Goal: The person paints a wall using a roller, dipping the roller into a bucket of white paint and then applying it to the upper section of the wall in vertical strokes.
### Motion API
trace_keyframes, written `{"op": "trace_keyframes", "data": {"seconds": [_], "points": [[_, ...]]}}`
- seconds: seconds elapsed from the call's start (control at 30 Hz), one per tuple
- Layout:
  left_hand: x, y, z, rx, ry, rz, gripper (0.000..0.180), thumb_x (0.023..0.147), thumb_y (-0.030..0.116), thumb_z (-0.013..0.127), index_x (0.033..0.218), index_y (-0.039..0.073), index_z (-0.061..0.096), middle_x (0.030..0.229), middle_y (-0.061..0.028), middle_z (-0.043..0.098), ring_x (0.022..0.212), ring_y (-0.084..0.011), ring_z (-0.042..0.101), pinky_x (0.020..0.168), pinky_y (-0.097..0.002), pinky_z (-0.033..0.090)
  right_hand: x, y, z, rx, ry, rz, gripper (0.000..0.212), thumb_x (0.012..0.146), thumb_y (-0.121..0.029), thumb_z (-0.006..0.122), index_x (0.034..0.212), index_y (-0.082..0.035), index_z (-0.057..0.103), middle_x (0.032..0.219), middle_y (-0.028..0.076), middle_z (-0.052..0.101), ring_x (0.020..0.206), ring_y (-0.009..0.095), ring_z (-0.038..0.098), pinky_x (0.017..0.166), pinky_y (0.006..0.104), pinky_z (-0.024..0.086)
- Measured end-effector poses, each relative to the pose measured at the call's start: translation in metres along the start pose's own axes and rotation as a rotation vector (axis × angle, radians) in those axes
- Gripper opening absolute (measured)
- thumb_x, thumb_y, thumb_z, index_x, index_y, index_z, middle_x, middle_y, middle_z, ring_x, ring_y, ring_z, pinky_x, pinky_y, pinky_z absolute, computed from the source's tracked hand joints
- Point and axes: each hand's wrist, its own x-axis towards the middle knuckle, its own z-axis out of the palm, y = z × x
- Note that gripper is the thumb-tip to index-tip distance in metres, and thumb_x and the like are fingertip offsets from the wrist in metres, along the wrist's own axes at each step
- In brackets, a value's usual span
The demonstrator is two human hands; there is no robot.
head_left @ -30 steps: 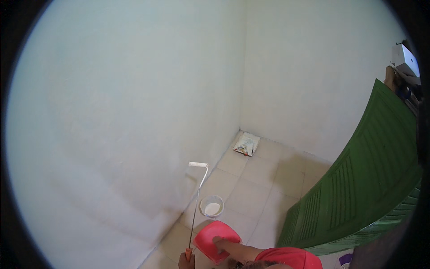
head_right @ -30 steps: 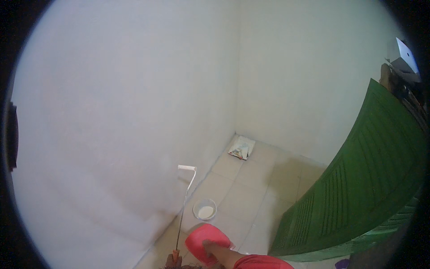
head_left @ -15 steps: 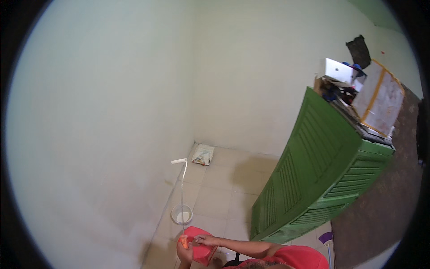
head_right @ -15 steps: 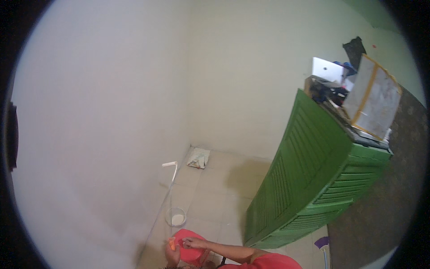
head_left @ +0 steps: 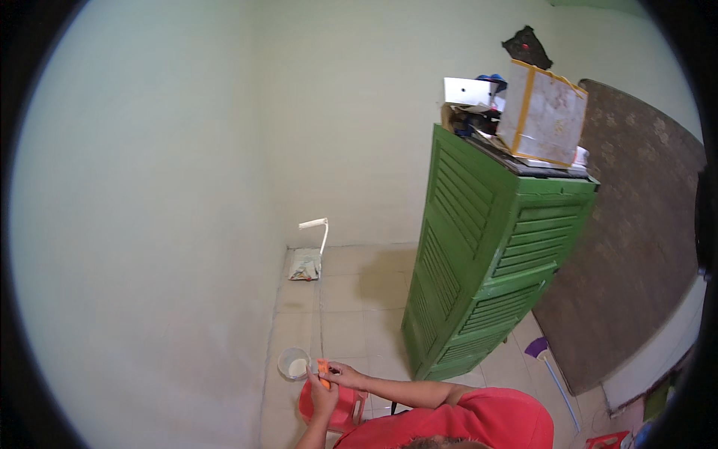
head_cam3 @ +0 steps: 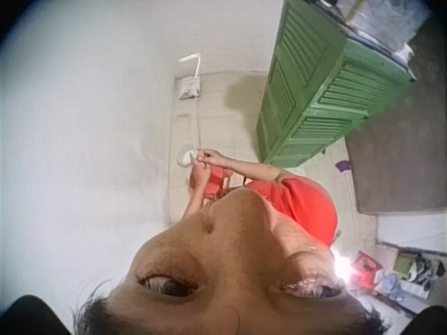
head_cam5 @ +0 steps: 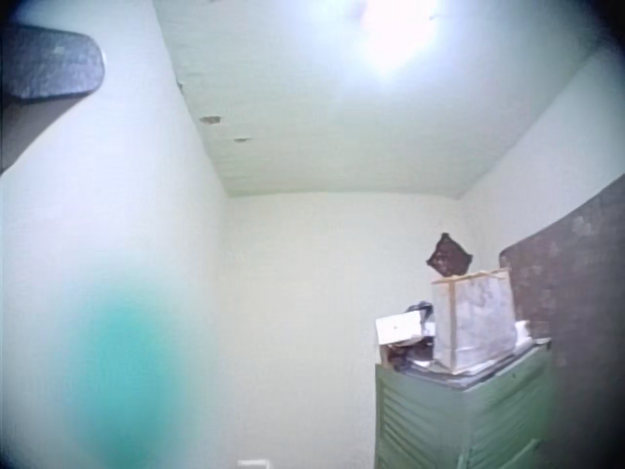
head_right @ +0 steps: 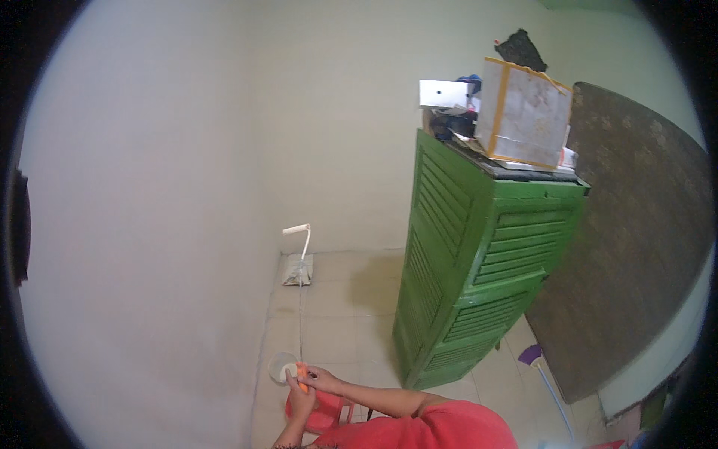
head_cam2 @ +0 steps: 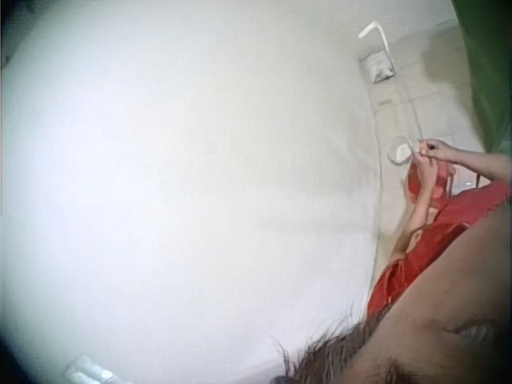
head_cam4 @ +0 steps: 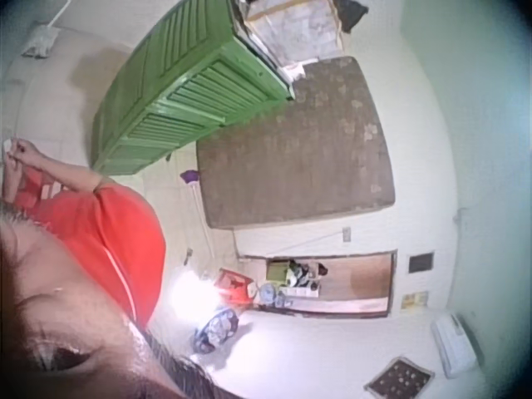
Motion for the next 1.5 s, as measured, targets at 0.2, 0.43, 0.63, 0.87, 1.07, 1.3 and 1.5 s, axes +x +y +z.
{"op": "trace_keyframes", "data": {"seconds": [0.2,0.43,0.63,0.87,1.07,1.3,1.5], "points": [[-0.011,-0.046,-0.006,-0.311,-0.077,-0.014,0.065,0.092,0.015,0.062,0.145,-0.002,0.027,0.105,-0.0142,0.060,0.094,-0.0217,0.060,0.081,-0.0334,0.052,0.029,0.027,-0.027,0.379,0.268,0.104,0.040,0.099,-0.030,0.056,0.126,-0.003,0.047,0.105,0.012,0.062,0.088,0.019,0.063,0.076,0.0352,0.056],[-0.076,-0.211,-0.030,-0.503,-0.143,-0.490,0.037,0.094,0.015,0.056,0.125,-0.005,0.046,0.083,-0.0119,0.060,0.062,-0.0215,0.060,0.052,-0.0348,0.051,-0.005,0.044,-0.103,-0.136,0.524,0.513,0.042,0.095,-0.039,0.054,0.120,-0.006,0.047,0.096,0.016,0.064,0.083,0.026,0.069,0.063,0.0375,0.055],[-0.118,-0.267,-0.040,-0.558,-0.088,-0.734,0.031,0.094,0.014,0.053,0.118,-0.005,0.050,0.078,-0.0117,0.059,0.056,-0.0218,0.058,0.047,-0.0356,0.049,-0.075,0.096,-0.119,-0.594,0.586,0.455,0.047,0.088,-0.036,0.059,0.120,-0.003,0.052,0.107,0.026,0.064,0.099,0.042,0.063,0.084,0.0492,0.051],[-0.162,-0.329,-0.041,-0.659,0.032,-0.787,0.025,0.094,0.014,0.051,0.110,-0.005,0.053,0.071,-0.0116,0.058,0.049,-0.0220,0.056,0.041,-0.0366,0.046,-0.101,0.086,-0.115,-0.684,0.419,0.396,0.050,0.085,-0.037,0.062,0.120,-0.002,0.056,0.109,0.028,0.063,0.101,0.041,0.063,0.088,0.0481,0.050],[-0.174,-0.340,-0.030,-0.312,0.055,-0.798,0.025,0.094,0.017,0.049,0.079,0.000,0.059,0.059,-0.0089,0.056,0.048,-0.0206,0.057,0.043,-0.0378,0.047,-0.060,0.106,-0.114,-0.394,0.341,0.643,0.034,0.086,-0.028,0.067,0.108,-0.004,0.059,0.073,0.010,0.062,0.058,0.018,0.062,0.050,0.0359,0.049],[-0.169,-0.290,-0.017,-0.055,-0.052,-0.791,0.036,0.089,0.030,0.057,0.099,-0.004,0.065,0.090,-0.0223,0.069,0.084,-0.0355,0.068,0.077,-0.0419,0.052,0.013,0.139,-0.094,0.268,0.286,0.623,0.017,0.088,-0.023,0.064,0.090,-0.007,0.057,0.067,0.003,0.059,0.052,0.015,0.055,0.049,0.0319,0.047],[-0.120,-0.242,0.007,0.054,-0.098,-0.826,0.041,0.089,0.034,0.060,0.104,-0.004,0.063,0.099,-0.0237,0.068,0.093,-0.0374,0.066,0.082,-0.0434,0.052,0.073,0.159,-0.062,0.344,0.287,0.861,0.019,0.088,-0.022,0.063,0.092,-0.006,0.053,0.074,0.004,0.059,0.053,0.015,0.055,0.047,0.0325,0.047]]}}
